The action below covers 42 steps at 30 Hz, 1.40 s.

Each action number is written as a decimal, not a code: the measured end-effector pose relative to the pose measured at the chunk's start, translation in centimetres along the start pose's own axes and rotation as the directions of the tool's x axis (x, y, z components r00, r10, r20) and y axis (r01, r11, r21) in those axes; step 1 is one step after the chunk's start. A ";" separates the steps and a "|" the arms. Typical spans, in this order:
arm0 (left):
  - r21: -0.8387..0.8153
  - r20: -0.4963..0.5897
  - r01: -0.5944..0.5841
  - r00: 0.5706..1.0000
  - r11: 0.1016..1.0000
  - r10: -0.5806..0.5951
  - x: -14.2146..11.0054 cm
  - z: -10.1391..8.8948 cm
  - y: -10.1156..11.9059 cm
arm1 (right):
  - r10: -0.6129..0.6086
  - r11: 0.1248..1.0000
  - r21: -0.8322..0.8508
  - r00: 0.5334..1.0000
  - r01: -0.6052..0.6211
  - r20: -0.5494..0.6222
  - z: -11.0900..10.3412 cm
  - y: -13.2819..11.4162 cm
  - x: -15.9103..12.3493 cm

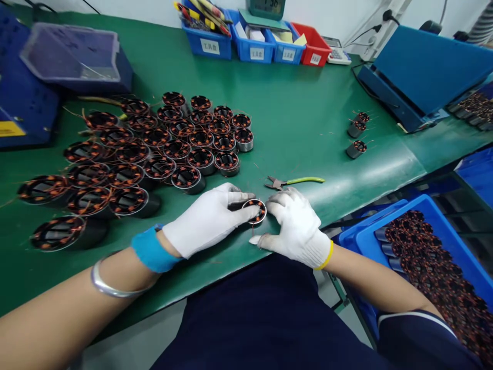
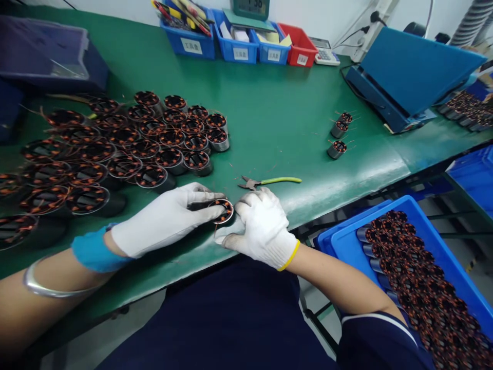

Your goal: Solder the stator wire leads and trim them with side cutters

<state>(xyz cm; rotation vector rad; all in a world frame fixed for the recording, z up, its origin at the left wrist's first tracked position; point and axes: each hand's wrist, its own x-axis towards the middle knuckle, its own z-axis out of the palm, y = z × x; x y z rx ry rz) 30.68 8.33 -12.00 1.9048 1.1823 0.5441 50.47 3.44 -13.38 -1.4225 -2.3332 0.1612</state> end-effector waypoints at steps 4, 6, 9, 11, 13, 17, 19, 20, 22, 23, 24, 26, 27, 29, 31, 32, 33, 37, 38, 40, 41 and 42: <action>-0.001 0.004 -0.080 0.997 0.997 0.080 0.1 -0.1 -0.2 | 0.047 0.999 0.001 0.998 -0.047 -0.030 0.6 -0.5 0.6; -0.029 0.020 -0.112 0.993 0.993 0.112 0.6 -0.1 -0.2 | 0.040 0.999 0.000 0.998 -0.041 -0.040 0.7 -0.6 0.7; -0.144 -0.140 -0.021 0.990 0.989 0.000 1.5 -0.2 -0.3 | 0.027 1.000 -0.005 0.998 -0.027 -0.065 1.0 -0.6 0.7; -0.310 -0.278 0.053 0.950 0.949 -0.144 1.9 -0.4 -0.4 | 0.012 1.000 -0.007 0.997 -0.013 -0.079 1.1 -0.6 0.6; -0.482 -0.291 0.061 0.930 0.874 -0.225 1.8 -0.7 -0.3 | 0.003 1.000 -0.012 0.996 -0.004 -0.095 1.2 -0.6 0.5; -0.594 -0.104 0.102 0.974 0.798 -0.201 0.3 -0.2 0.7 | 0.006 1.000 -0.023 0.995 -0.008 -0.096 1.0 -0.8 0.6; -0.583 -0.039 0.143 0.978 0.800 -0.203 -0.2 0.6 1.3 | 0.008 1.000 -0.027 0.996 -0.011 -0.084 0.9 -0.9 0.6; -0.583 -0.030 0.154 0.977 0.798 -0.211 -0.3 1.0 1.5 | 0.008 1.000 -0.028 0.997 -0.010 -0.080 0.9 -0.8 0.6; -0.604 -0.045 0.159 0.972 0.781 -0.233 -0.1 1.5 1.8 | 0.002 1.000 -0.026 0.997 -0.004 -0.080 1.0 -0.7 0.6; -0.629 -0.069 0.150 0.966 0.763 -0.247 0.1 1.5 1.8 | -0.004 1.000 -0.021 0.997 0.002 -0.082 1.1 -0.7 0.6; -0.666 -0.106 0.126 0.960 0.735 -0.260 0.3 1.4 1.7 | -0.009 1.000 -0.015 0.996 0.008 -0.084 1.3 -0.6 0.6; -0.751 -0.228 0.000 0.939 0.660 -0.259 0.7 0.8 1.5 | -0.012 1.000 -0.001 0.996 0.012 -0.089 1.5 -0.6 0.5; -0.780 -0.317 -0.098 0.914 0.618 -0.254 0.7 0.4 1.4 | -0.013 1.000 0.005 0.996 0.014 -0.085 1.5 -0.7 0.5; -0.797 -0.443 -0.253 0.862 0.548 -0.246 0.5 -0.1 1.1 | -0.007 1.000 0.012 0.998 0.007 -0.064 1.2 -0.8 0.4; -0.821 -0.426 -0.257 0.871 0.511 -0.247 0.0 -0.3 0.9 | -0.006 1.000 0.021 0.999 0.007 -0.040 0.2 -0.6 0.4; -0.839 -0.365 -0.199 0.896 0.507 -0.252 -0.3 -0.1 0.9 | -0.015 1.000 0.021 1.000 0.016 -0.027 -0.5 -0.2 0.4; -0.851 -0.285 -0.121 0.924 0.511 -0.256 -0.6 0.1 0.8 | -0.027 1.000 0.014 1.000 0.027 -0.016 -1.3 0.5 0.4; -0.803 -0.040 0.112 0.970 0.585 -0.241 -1.4 0.9 1.2 | 0.038 0.993 -0.118 0.989 -0.020 0.145 -4.3 5.1 0.5; -0.789 -0.015 0.133 0.972 0.600 -0.234 -1.4 1.1 1.3 | 0.075 0.987 -0.153 0.973 -0.042 0.217 -4.8 6.4 0.5; -0.773 0.013 0.158 0.972 0.614 -0.234 -1.5 1.2 1.5 | 0.122 0.977 -0.204 0.934 -0.054 0.337 -5.6 8.2 0.2; -0.771 0.014 0.160 0.972 0.616 -0.236 -1.5 1.2 1.5 | 0.131 0.973 -0.224 0.918 -0.048 0.374 -6.0 8.5 0.0; -0.770 0.012 0.159 0.972 0.618 -0.235 -1.5 1.3 1.4 | 0.145 0.967 -0.250 0.907 -0.046 0.394 -6.4 8.5 -0.2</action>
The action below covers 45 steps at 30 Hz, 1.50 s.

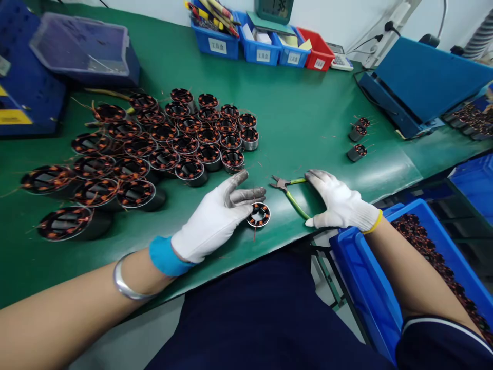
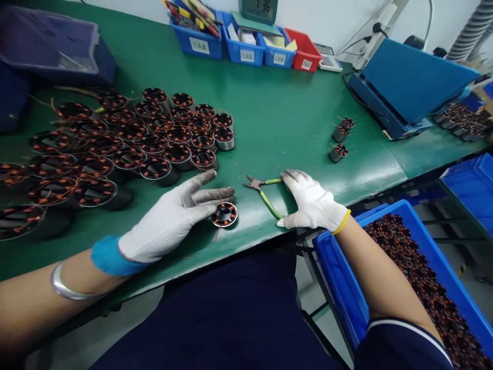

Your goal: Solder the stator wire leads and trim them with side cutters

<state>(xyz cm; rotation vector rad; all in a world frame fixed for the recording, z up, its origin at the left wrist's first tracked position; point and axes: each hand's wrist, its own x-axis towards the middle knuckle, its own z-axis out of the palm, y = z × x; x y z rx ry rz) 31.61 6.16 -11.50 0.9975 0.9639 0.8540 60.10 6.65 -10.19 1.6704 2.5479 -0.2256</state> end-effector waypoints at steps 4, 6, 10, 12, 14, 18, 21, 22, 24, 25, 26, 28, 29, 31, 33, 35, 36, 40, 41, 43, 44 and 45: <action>-0.011 0.003 -0.020 1.000 1.000 0.020 0.1 -0.3 -0.3 | 0.078 0.984 -0.169 0.994 -0.065 0.076 -1.8 -2.4 -1.1; -0.015 0.000 -0.019 1.000 1.000 0.019 0.2 -0.3 -0.4 | 0.140 0.951 -0.287 0.987 -0.111 0.084 -2.1 -4.3 -1.1; -0.013 0.006 -0.021 1.000 1.000 0.021 0.4 -0.3 -0.5 | 0.328 0.842 -0.422 0.940 -0.337 -0.096 -0.7 -6.1 0.4; -0.013 0.014 -0.029 0.999 0.999 0.029 0.5 -0.3 -0.6 | 0.277 0.869 -0.374 0.944 -0.326 -0.179 0.5 -5.4 1.3; -0.015 0.022 -0.036 0.999 0.999 0.037 0.5 -0.3 -0.6 | 0.139 0.932 -0.297 0.961 -0.209 -0.240 1.5 -4.2 1.9; -0.021 0.027 -0.049 0.998 0.999 0.050 0.5 -0.4 -0.7 | 0.007 0.976 -0.211 0.967 -0.063 -0.253 1.3 -2.8 1.7; -0.017 0.033 -0.053 0.998 0.998 0.054 0.6 -0.4 -0.8 | -0.054 0.969 -0.246 0.983 0.010 -0.173 -0.5 -3.8 1.3; -0.016 0.034 -0.057 0.998 0.998 0.057 0.6 -0.4 -0.8 | -0.076 0.961 -0.276 0.986 0.033 -0.147 -1.1 -4.3 1.3; -0.016 0.034 -0.065 0.997 0.998 0.065 0.6 -0.4 -0.8 | -0.102 0.940 -0.337 0.990 0.062 -0.101 -2.3 -5.2 1.4; -0.018 0.035 -0.068 0.997 0.998 0.068 0.6 -0.5 -0.8 | -0.107 0.931 -0.358 0.991 0.071 -0.081 -2.7 -5.5 1.5; -0.019 0.036 -0.069 0.997 0.997 0.070 0.7 -0.5 -0.8 | -0.110 0.924 -0.374 0.992 0.078 -0.064 -3.1 -5.7 1.6; -0.018 0.041 -0.068 0.997 0.997 0.069 0.6 -0.5 -0.8 | -0.116 0.915 -0.393 0.992 0.090 -0.043 -3.5 -5.8 1.8; -0.017 0.043 -0.069 0.997 0.998 0.069 0.6 -0.5 -0.8 | -0.118 0.913 -0.398 0.992 0.094 -0.036 -3.7 -5.9 1.9; -0.015 0.046 -0.070 0.996 0.997 0.071 0.6 -0.4 -0.7 | -0.114 0.911 -0.402 0.993 0.094 -0.025 -3.9 -6.0 1.9; -0.015 0.046 -0.070 0.996 0.997 0.070 0.6 -0.4 -0.7 | -0.092 0.915 -0.395 0.996 0.081 -0.009 -4.0 -6.3 1.9; -0.011 0.040 -0.068 0.997 0.998 0.069 0.6 -0.4 -0.7 | -0.066 0.923 -0.378 0.998 0.065 0.011 -4.2 -6.7 1.9; -0.008 0.036 -0.068 0.997 0.998 0.068 0.6 -0.4 -0.6 | -0.055 0.927 -0.370 0.998 0.058 0.018 -4.2 -6.8 1.9; -0.007 0.028 -0.070 0.997 0.998 0.070 0.6 -0.3 -0.6 | -0.051 0.923 -0.381 0.999 0.048 0.003 -4.5 -7.3 1.9; -0.009 0.029 -0.071 0.997 0.997 0.071 0.6 -0.3 -0.5 | -0.054 0.919 -0.391 0.999 0.047 -0.005 -4.6 -7.3 1.9; -0.012 0.035 -0.071 0.997 0.997 0.071 0.6 -0.3 -0.5 | -0.056 0.912 -0.407 0.998 0.045 -0.014 -4.7 -7.4 1.9; -0.014 0.037 -0.071 0.997 0.997 0.071 0.6 -0.3 -0.5 | -0.053 0.910 -0.412 0.999 0.044 -0.012 -4.8 -7.4 1.9; -0.016 0.037 -0.069 0.997 0.997 0.070 0.6 -0.3 -0.5 | -0.049 0.909 -0.415 0.999 0.042 -0.007 -4.8 -7.4 1.9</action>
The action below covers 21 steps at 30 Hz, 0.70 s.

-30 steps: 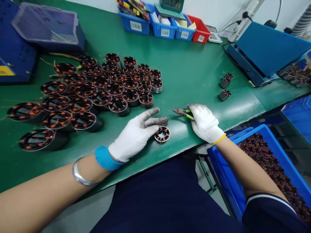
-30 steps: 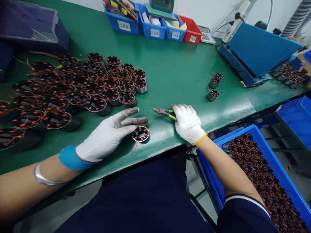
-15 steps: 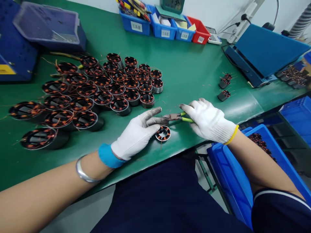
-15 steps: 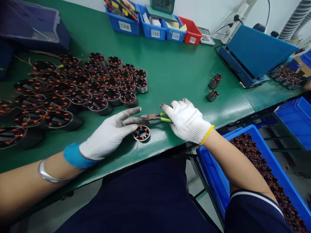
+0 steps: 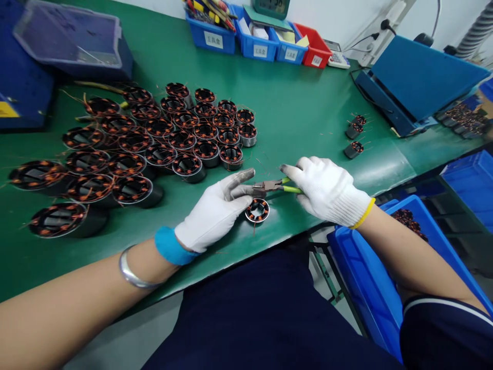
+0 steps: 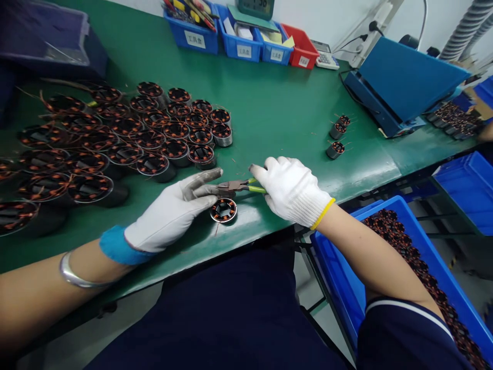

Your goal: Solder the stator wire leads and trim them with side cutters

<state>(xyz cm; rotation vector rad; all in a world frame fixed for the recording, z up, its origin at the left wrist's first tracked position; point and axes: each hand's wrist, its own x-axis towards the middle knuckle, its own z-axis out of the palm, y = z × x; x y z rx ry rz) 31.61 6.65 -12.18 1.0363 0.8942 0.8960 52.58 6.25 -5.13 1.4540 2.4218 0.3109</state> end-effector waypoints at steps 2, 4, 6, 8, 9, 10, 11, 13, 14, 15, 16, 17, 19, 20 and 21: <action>0.001 -0.002 0.001 1.000 1.000 -0.001 0.0 0.0 0.0 | 0.003 1.000 -0.002 1.000 -0.003 0.017 -0.1 0.0 0.0; 0.008 -0.002 -0.001 1.000 1.000 0.001 0.0 0.0 0.0 | 0.004 1.000 0.000 0.999 -0.004 0.034 -0.1 -0.1 0.0; 0.013 -0.001 -0.005 1.000 1.000 0.005 0.0 -0.1 -0.1 | 0.009 1.000 0.007 0.999 -0.009 0.053 -0.1 -0.2 0.0; 0.017 -0.001 -0.006 1.000 1.000 0.006 0.0 -0.1 -0.1 | 0.016 1.000 0.017 0.997 -0.017 0.070 0.0 -0.2 0.0; 0.019 0.000 -0.006 1.000 1.000 0.006 0.0 -0.1 -0.1 | 0.019 1.000 0.023 0.997 -0.020 0.073 0.1 -0.1 0.0; 0.020 0.002 -0.007 1.000 1.000 0.007 0.0 -0.1 -0.1 | 0.021 0.999 0.027 0.997 -0.023 0.072 0.2 0.0 0.1; 0.019 0.004 -0.009 1.000 1.000 0.009 0.0 -0.1 -0.2 | 0.027 0.999 0.029 0.998 -0.029 0.065 0.2 0.1 0.1; 0.010 0.008 -0.013 1.000 1.000 0.013 0.0 -0.1 -0.2 | 0.040 0.999 0.015 0.999 -0.040 0.035 0.3 0.6 0.2; 0.004 0.008 -0.014 1.000 1.000 0.014 -0.1 -0.1 -0.2 | 0.043 0.999 -0.001 0.999 -0.043 0.013 0.2 0.8 0.3; -0.001 0.007 -0.012 1.000 1.000 0.012 -0.1 -0.1 -0.1 | 0.039 0.999 -0.020 0.999 -0.039 -0.012 0.2 1.0 0.4; -0.003 0.005 -0.010 1.000 1.000 0.010 -0.1 -0.1 -0.1 | 0.026 0.999 -0.038 0.999 -0.027 -0.035 0.0 1.2 0.5; -0.003 0.002 -0.008 1.000 1.000 0.008 -0.1 -0.1 -0.1 | 0.007 0.998 -0.055 0.998 -0.010 -0.055 -0.1 1.3 0.7; 0.002 -0.004 -0.007 1.000 1.000 0.007 0.0 0.0 -0.1 | -0.035 0.996 -0.084 0.996 0.028 -0.080 -0.7 1.2 1.0; 0.004 -0.007 -0.008 1.000 1.000 0.008 0.0 0.0 -0.1 | -0.054 0.994 -0.099 0.995 0.046 -0.085 -1.0 1.0 1.2; 0.005 -0.007 -0.012 1.000 1.000 0.012 0.0 0.0 -0.1 | -0.069 0.992 -0.113 0.994 0.059 -0.085 -1.4 0.8 1.4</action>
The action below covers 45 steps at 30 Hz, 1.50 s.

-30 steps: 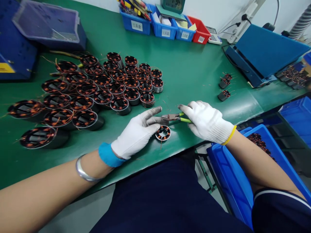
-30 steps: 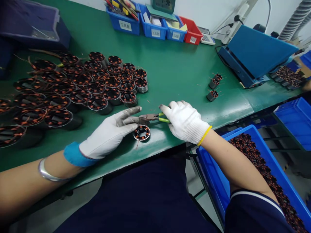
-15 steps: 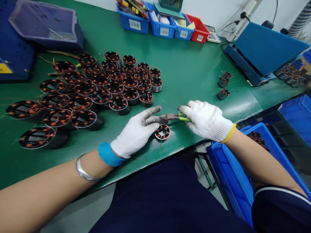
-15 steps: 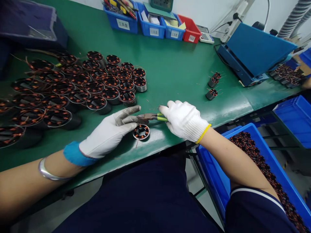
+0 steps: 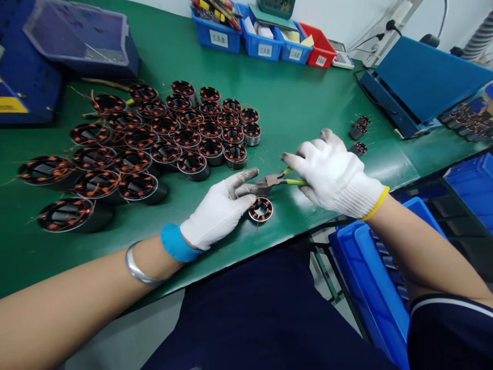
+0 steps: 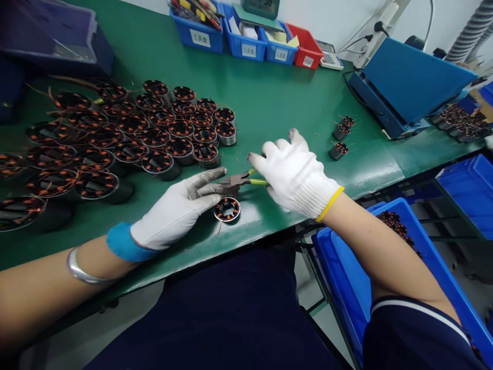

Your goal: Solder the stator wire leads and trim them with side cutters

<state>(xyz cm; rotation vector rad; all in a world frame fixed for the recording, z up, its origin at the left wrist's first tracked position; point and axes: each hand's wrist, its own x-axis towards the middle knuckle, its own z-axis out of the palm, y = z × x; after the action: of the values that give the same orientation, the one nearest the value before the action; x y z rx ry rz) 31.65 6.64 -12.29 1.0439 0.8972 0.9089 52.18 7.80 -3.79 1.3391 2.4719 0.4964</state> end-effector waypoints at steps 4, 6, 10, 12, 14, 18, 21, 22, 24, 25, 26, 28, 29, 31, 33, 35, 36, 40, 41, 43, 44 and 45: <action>-0.018 0.005 -0.036 0.999 0.999 0.036 0.1 -0.1 -0.2 | -0.030 1.000 0.004 1.000 0.030 0.003 -1.4 -0.4 1.0; -0.033 0.011 -0.044 0.999 0.998 0.045 0.1 -0.1 -0.3 | -0.040 0.999 0.028 0.999 0.040 -0.001 -1.8 -0.5 1.4; -0.026 0.006 -0.046 0.999 0.999 0.047 0.2 -0.2 -0.5 | -0.036 0.999 0.024 0.999 0.035 0.021 -2.4 -0.5 1.8; -0.020 0.000 -0.047 0.999 0.999 0.047 0.2 -0.2 -0.5 | -0.039 0.999 0.002 0.998 0.039 0.045 -2.6 -0.5 1.9; -0.024 -0.010 -0.039 0.999 0.999 0.038 0.2 -0.2 -0.4 | -0.059 0.998 -0.022 0.997 0.060 0.059 -2.8 -0.5 2.0; -0.028 -0.020 -0.019 1.000 0.999 0.018 0.2 -0.1 -0.2 | -0.108 0.990 -0.084 0.993 0.112 0.056 -2.9 -0.4 2.2; -0.036 -0.007 -0.019 1.000 0.999 0.019 0.2 -0.1 -0.1 | -0.118 0.982 -0.143 0.991 0.126 0.065 -2.7 -0.5 2.4; -0.039 -0.004 -0.019 1.000 0.999 0.019 0.2 -0.1 -0.2 | -0.104 0.983 -0.144 0.992 0.114 0.074 -2.6 -0.5 2.4; -0.043 -0.004 -0.019 1.000 0.999 0.019 0.1 -0.1 -0.2 | -0.055 0.991 -0.115 0.994 0.066 0.097 -2.4 -0.5 2.4; -0.044 -0.003 -0.019 1.000 0.999 0.019 0.1 -0.1 -0.2 | -0.028 0.995 -0.091 0.994 0.038 0.106 -2.3 -0.5 2.4; -0.045 -0.003 -0.020 1.000 0.999 0.019 0.1 -0.1 -0.2 | -0.006 0.998 -0.065 0.994 0.013 0.113 -2.2 -0.5 2.3; -0.044 0.002 -0.023 1.000 0.999 0.023 0.1 -0.2 -0.3 | 0.015 1.000 -0.020 0.992 -0.013 0.123 -2.0 -0.5 2.3; -0.043 0.003 -0.027 1.000 0.999 0.027 0.1 -0.2 -0.3 | 0.015 1.000 -0.006 0.992 -0.014 0.128 -2.0 -0.5 2.2; -0.043 0.005 -0.033 0.999 0.999 0.033 0.1 -0.2 -0.3 | 0.004 1.000 0.000 0.990 -0.004 0.140 -2.1 -0.5 2.1; -0.044 0.007 -0.032 0.999 0.999 0.033 0.1 -0.2 -0.3 | 0.002 1.000 -0.019 0.989 0.001 0.150 -2.2 -0.6 1.9; -0.037 0.003 -0.035 0.999 0.999 0.035 0.2 -0.2 -0.3 | 0.003 0.999 -0.042 0.989 0.003 0.148 -2.3 -0.7 1.8; -0.029 -0.001 -0.039 0.999 0.999 0.039 0.2 -0.2 -0.4 | 0.004 0.999 -0.051 0.990 0.004 0.144 -2.4 -0.8 1.8; -0.022 0.015 -0.059 0.998 0.998 0.059 0.2 -0.2 -0.5 | 0.036 0.998 -0.057 0.995 -0.031 0.097 -2.0 -0.2 1.6; -0.027 0.023 -0.056 0.998 0.998 0.057 0.2 -0.3 -0.5 | 0.062 0.997 -0.053 0.995 -0.058 0.076 -1.7 0.1 1.4; -0.047 0.030 -0.039 0.999 0.998 0.040 0.2 -0.5 -0.5 | 0.126 0.991 -0.039 0.991 -0.125 0.034 -0.6 0.9 0.8; -0.065 0.032 -0.027 0.999 0.998 0.029 0.2 -0.6 -0.5 | 0.152 0.988 -0.029 0.988 -0.151 0.028 0.3 1.3 0.4; -0.089 0.034 -0.020 0.999 0.996 0.023 0.2 -0.7 -0.5 | 0.169 0.985 -0.019 0.985 -0.169 0.036 1.3 1.7 0.0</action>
<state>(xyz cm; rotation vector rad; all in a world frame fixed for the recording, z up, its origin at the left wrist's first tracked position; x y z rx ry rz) 31.19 6.92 -12.99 0.9916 0.8108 0.9372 54.01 8.92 -4.25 1.5459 2.3312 0.5219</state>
